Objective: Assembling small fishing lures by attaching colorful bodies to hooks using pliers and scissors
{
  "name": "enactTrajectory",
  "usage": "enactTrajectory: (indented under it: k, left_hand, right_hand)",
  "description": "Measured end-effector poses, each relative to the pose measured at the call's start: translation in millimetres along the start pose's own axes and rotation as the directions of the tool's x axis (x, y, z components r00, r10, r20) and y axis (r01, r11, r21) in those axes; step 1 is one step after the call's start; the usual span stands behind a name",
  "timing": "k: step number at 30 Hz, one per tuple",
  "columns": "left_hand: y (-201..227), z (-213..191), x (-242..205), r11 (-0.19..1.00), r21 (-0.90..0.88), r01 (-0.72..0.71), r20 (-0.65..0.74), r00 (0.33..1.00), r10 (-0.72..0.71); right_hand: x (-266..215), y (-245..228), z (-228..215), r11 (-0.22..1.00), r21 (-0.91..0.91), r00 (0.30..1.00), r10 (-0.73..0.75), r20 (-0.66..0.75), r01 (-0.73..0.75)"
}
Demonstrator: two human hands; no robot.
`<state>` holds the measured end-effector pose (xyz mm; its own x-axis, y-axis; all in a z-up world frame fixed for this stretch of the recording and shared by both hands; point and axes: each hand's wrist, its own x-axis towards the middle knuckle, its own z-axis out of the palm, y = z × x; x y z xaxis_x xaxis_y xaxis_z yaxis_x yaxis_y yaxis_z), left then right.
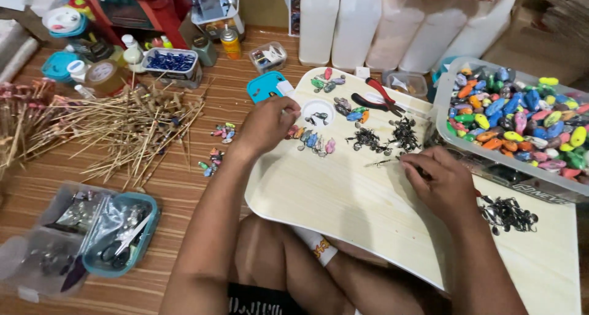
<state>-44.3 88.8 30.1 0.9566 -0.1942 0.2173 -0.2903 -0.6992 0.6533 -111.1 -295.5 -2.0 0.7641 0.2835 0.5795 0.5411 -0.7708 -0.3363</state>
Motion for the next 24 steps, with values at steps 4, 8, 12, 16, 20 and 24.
enactTrajectory:
  k: [4,8,12,16,20,24]
  left_hand:
    - [-22,6,-4,0.995,0.063,0.077,0.033,0.996,-0.08]
    - [-16,7,-8,0.978,0.063,0.199,0.108,0.973,-0.205]
    - [-24,14,-5,0.963,0.021,0.27,0.101,0.957,-0.271]
    - [-23,15,-5,0.96,0.042,0.275,0.092,0.956,-0.278]
    - [-11,9,-11,0.952,0.009,0.305,0.073,0.95,-0.305]
    - [-7,4,-10,0.98,-0.079,0.182,-0.106,0.976,-0.19]
  right_hand:
    - [0,-1,5,1.0,0.001,0.997,-0.006,0.082,0.006]
    - [4,-10,-3,0.991,0.03,0.949,0.115,0.293,-0.129]
    - [6,-8,-5,0.983,0.024,0.903,0.156,0.401,-0.181]
    - [14,-19,-13,0.981,0.022,0.886,0.165,0.433,-0.194]
    - [14,-7,-22,0.973,-0.017,0.876,0.214,0.432,-0.229]
    - [9,4,-60,0.875,-0.349,0.812,0.456,0.365,-0.335]
